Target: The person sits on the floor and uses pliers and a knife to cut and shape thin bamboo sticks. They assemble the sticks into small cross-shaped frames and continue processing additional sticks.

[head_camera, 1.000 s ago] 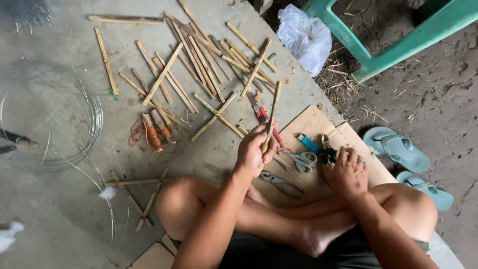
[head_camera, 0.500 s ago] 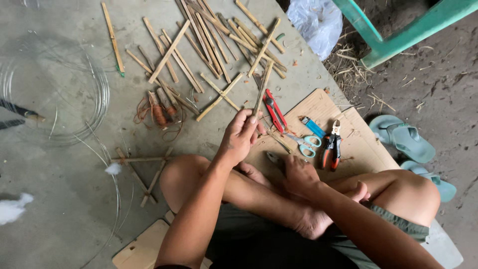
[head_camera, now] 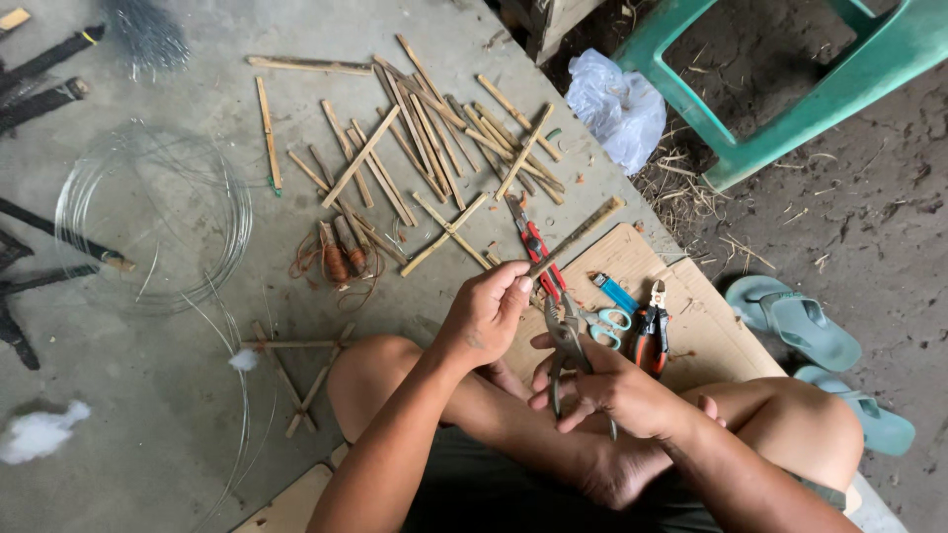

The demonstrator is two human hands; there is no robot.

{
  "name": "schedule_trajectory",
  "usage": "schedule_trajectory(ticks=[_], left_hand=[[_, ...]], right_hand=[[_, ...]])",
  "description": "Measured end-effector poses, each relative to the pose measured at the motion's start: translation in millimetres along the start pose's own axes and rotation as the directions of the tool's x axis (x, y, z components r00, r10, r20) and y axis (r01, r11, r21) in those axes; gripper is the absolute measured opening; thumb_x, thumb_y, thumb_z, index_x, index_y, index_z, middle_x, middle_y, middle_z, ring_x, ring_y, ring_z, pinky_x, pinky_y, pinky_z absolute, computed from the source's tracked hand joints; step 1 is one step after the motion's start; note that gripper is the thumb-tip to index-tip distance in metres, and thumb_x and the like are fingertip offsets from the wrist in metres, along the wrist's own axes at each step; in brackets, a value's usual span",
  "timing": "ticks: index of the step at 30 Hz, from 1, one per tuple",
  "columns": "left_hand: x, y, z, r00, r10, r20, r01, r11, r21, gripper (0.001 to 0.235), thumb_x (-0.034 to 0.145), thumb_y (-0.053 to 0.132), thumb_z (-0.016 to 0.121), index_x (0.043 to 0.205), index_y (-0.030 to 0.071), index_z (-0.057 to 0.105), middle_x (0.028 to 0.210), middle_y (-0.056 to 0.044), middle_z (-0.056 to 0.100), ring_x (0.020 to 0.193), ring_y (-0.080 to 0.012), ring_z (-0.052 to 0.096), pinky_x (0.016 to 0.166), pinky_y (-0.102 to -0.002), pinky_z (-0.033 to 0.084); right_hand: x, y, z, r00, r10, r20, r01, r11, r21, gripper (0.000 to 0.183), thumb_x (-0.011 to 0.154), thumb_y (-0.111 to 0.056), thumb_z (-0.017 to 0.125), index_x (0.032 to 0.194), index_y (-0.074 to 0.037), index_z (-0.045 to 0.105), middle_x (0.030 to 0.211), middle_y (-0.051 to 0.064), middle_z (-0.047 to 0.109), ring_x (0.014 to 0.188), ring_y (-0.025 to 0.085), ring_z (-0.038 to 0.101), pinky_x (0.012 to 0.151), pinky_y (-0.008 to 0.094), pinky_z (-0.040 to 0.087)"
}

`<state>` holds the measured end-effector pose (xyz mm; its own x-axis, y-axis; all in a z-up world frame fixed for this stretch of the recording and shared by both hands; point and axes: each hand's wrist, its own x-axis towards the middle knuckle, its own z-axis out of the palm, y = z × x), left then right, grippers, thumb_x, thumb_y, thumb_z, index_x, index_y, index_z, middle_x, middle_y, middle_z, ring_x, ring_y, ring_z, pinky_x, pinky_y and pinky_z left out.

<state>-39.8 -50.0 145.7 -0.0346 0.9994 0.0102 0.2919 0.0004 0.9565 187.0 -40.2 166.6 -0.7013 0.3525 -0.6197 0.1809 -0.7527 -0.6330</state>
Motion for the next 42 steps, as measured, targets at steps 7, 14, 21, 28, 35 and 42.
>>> schedule_trajectory(ticks=[7, 14, 21, 28, 35, 42], left_hand=[[11.4, 27.5, -8.0, 0.992, 0.129, 0.019, -0.13, 0.987, 0.1, 0.024, 0.106, 0.021, 0.057, 0.117, 0.002, 0.065, 0.079, -0.01, 0.067, 0.067, -0.0193, 0.065, 0.063, -0.033, 0.052], [24.9, 47.0, -21.0, 0.986, 0.139, 0.093, -0.156, 0.965, 0.212, 0.022, 0.105, 0.02, 0.057, 0.113, 0.002, 0.067, 0.08, -0.016, 0.066, 0.067, -0.0295, 0.063, 0.064, -0.037, 0.051], [34.9, 56.2, -30.3, 0.948, 0.297, 0.113, -0.316, 0.922, 0.225, 0.022, 0.105, 0.02, 0.059, 0.115, 0.002, 0.067, 0.091, -0.016, 0.07, 0.077, -0.0308, 0.07, 0.068, -0.038, 0.054], [36.9, 48.1, -26.1, 0.906, 0.415, 0.078, -0.417, 0.851, 0.32, 0.021, 0.103, 0.022, 0.063, 0.113, 0.003, 0.067, 0.095, -0.015, 0.07, 0.084, -0.0354, 0.07, 0.068, -0.041, 0.055], [44.6, 50.5, -19.6, 0.94, 0.34, -0.001, -0.301, 0.835, 0.46, 0.016, 0.103, 0.022, 0.061, 0.103, 0.007, 0.068, 0.089, -0.012, 0.07, 0.077, -0.036, 0.069, 0.063, -0.044, 0.053], [56.2, -11.3, 8.4, 0.983, 0.183, -0.024, -0.131, 0.786, 0.605, 0.015, 0.099, 0.021, 0.061, 0.103, 0.008, 0.068, 0.092, -0.012, 0.072, 0.074, -0.0337, 0.07, 0.061, -0.045, 0.054]], right_hand=[[-4.0, -38.3, 4.6, 0.996, -0.086, -0.003, 0.083, 0.97, -0.227, 0.06, 0.088, -0.001, 0.054, 0.147, -0.011, 0.047, 0.104, 0.007, 0.069, 0.091, 0.017, 0.071, 0.065, 0.032, 0.063], [-4.2, -48.6, -10.2, 0.993, -0.119, -0.017, 0.109, 0.955, -0.277, 0.063, 0.087, 0.002, 0.048, 0.148, -0.013, 0.048, 0.095, 0.007, 0.071, 0.078, 0.016, 0.07, 0.058, 0.028, 0.057], [-2.8, -47.6, -18.7, 0.965, -0.258, 0.045, 0.26, 0.927, -0.268, 0.064, 0.085, 0.005, 0.047, 0.148, -0.007, 0.052, 0.08, 0.006, 0.063, 0.07, 0.016, 0.063, 0.06, 0.027, 0.052], [2.7, -36.9, -16.6, 0.992, -0.129, 0.004, 0.128, 0.985, 0.113, 0.061, 0.072, 0.008, 0.044, 0.131, 0.001, 0.06, 0.066, 0.004, 0.052, 0.052, 0.018, 0.052, 0.044, 0.033, 0.045], [13.5, -39.6, -7.5, 0.97, -0.168, -0.173, 0.157, 0.984, -0.08, 0.043, 0.09, -0.012, 0.06, 0.132, -0.006, 0.064, 0.064, 0.006, 0.053, 0.047, 0.016, 0.047, 0.042, 0.032, 0.041], [55.4, -40.1, -19.2, 0.917, -0.299, -0.264, 0.209, 0.924, -0.319, 0.041, 0.093, -0.017, 0.057, 0.133, -0.008, 0.06, 0.059, 0.002, 0.047, 0.041, 0.014, 0.041, 0.036, 0.03, 0.035]])
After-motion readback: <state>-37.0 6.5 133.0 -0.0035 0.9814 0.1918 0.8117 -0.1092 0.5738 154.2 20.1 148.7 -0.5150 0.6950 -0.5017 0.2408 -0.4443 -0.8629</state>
